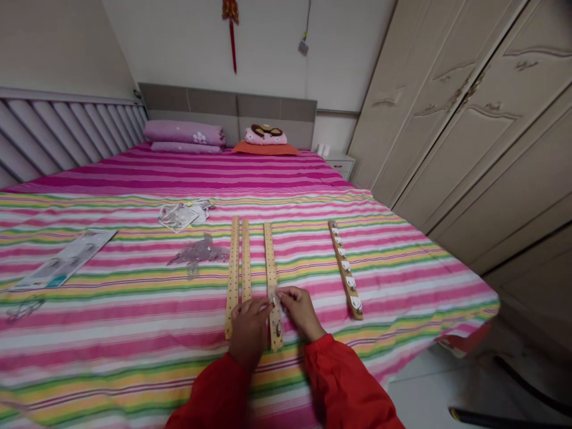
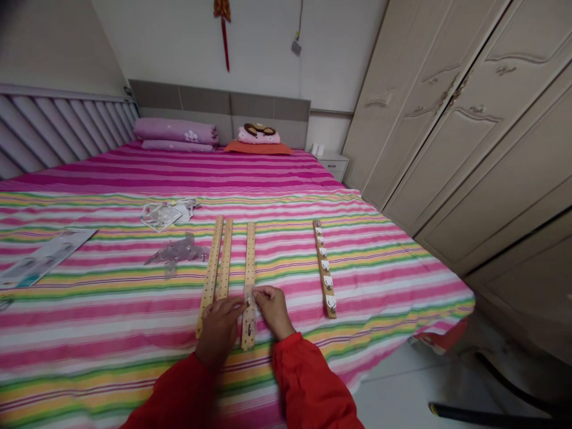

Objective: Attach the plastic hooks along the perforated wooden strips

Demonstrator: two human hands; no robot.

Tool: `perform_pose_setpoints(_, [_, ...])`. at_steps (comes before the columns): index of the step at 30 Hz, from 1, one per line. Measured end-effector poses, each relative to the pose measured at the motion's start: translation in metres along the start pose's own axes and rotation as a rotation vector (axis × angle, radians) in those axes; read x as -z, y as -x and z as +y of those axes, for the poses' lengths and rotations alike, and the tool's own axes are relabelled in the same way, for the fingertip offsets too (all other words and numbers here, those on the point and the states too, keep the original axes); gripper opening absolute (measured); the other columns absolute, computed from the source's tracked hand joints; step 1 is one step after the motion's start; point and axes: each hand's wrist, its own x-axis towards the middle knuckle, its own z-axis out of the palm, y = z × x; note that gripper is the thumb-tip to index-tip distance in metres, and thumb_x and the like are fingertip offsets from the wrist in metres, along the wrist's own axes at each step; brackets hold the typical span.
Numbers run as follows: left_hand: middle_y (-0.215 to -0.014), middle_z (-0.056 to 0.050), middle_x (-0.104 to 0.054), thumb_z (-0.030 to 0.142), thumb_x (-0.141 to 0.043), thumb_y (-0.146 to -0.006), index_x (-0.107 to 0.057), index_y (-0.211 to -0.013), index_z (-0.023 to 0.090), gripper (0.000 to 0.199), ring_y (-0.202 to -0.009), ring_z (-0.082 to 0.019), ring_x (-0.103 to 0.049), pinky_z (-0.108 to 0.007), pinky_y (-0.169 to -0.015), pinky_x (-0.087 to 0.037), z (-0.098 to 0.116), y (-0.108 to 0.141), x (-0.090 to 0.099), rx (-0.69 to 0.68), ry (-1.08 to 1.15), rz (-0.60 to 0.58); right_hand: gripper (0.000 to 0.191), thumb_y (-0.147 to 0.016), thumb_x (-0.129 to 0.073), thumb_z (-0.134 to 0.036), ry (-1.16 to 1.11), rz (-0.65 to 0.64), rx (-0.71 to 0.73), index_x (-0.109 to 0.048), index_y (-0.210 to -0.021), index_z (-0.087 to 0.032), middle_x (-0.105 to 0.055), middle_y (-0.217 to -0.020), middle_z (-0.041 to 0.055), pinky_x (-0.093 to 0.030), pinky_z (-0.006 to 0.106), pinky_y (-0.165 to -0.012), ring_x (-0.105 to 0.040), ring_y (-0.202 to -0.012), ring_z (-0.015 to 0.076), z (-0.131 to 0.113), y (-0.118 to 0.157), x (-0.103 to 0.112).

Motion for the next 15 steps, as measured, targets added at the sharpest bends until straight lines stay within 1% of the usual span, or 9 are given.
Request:
perform_pose_setpoints(6, [-0.106,-0.002,-0.07,0.003,-0.048,-0.074,-0.07,-0.098,0.027,0.041,-0.102,-0.024,-0.057,-0.041,-0.087,-0.031,0.003,-0.001,0.002,-0.014,-0.018,0.016,0.021,-0.061,-0.072,-0.035,0.069,0.042,0.029,-0.071,-0.067,-0.016,-0.059,-0.051,-0.0026,-0.034,0.024,-0.045,-0.043,-0.045,0.0105,0.009,-0.004,0.0])
perform_pose_setpoints(8, [-0.107,-0.003,-0.07,0.003,-0.049,-0.074,-0.07,-0.098,0.026,0.039,-0.103,-0.024,-0.057,-0.042,-0.087,-0.031,0.005,-0.001,0.002,-0.01,-0.03,0.022,0.02,-0.063,-0.072,-0.035,0.138,0.082,0.083,-0.071,-0.069,-0.015,-0.059,-0.054,-0.0013,-0.039,0.025,-0.048,-0.047,-0.049,0.0121,0.011,-0.003,0.0])
perform_pose_setpoints(9, [-0.108,-0.003,-0.07,0.004,-0.049,-0.074,-0.07,-0.098,0.025,0.038,-0.103,-0.024,-0.057,-0.042,-0.088,-0.03,0.005,0.0,0.002,-0.006,-0.036,0.025,0.02,-0.066,-0.071,-0.034,0.188,0.11,0.134,-0.071,-0.072,-0.016,-0.06,-0.058,-0.0001,-0.041,0.026,-0.051,-0.049,-0.052,0.0133,0.011,-0.001,-0.001])
perform_pose_setpoints(10, [-0.108,-0.004,-0.07,0.004,-0.05,-0.074,-0.069,-0.098,0.025,0.038,-0.104,-0.025,-0.057,-0.042,-0.088,-0.03,0.006,0.0,0.002,-0.004,-0.042,0.027,0.02,-0.07,-0.069,-0.034,0.246,0.132,0.202,-0.072,-0.078,-0.016,-0.061,-0.064,0.0017,-0.044,0.028,-0.056,-0.053,-0.058,0.015,0.01,0.002,-0.002])
perform_pose_setpoints(12, [-0.109,-0.004,-0.069,0.005,-0.05,-0.075,-0.069,-0.099,0.025,0.037,-0.104,-0.025,-0.057,-0.043,-0.089,-0.03,0.007,0.0,0.002,0.001,-0.051,0.029,0.022,-0.081,-0.061,-0.032,0.387,0.12,0.358,-0.072,-0.094,-0.018,-0.064,-0.085,0.0066,-0.048,0.032,-0.072,-0.058,-0.079,0.0191,0.006,0.011,-0.002])
perform_pose_setpoints(13, [-0.11,-0.004,-0.069,0.005,-0.05,-0.075,-0.069,-0.099,0.025,0.037,-0.104,-0.025,-0.057,-0.043,-0.089,-0.03,0.008,0.0,0.002,0.002,-0.053,0.03,0.025,-0.085,-0.056,-0.032,0.462,0.08,0.426,-0.071,-0.102,-0.02,-0.063,-0.098,0.0087,-0.047,0.034,-0.082,-0.057,-0.093,0.0208,0.003,0.016,-0.002])
perform_pose_setpoints(15, [-0.109,-0.004,-0.069,0.005,-0.049,-0.076,-0.069,-0.101,0.026,0.038,-0.104,-0.024,-0.058,-0.043,-0.09,-0.029,0.008,0.0,0.002,0.002,-0.05,0.036,0.029,-0.091,-0.047,-0.031,0.618,-0.022,0.509,-0.066,-0.113,-0.025,-0.056,-0.123,0.0097,-0.039,0.038,-0.097,-0.048,-0.114,0.0229,0.0,0.025,0.0])
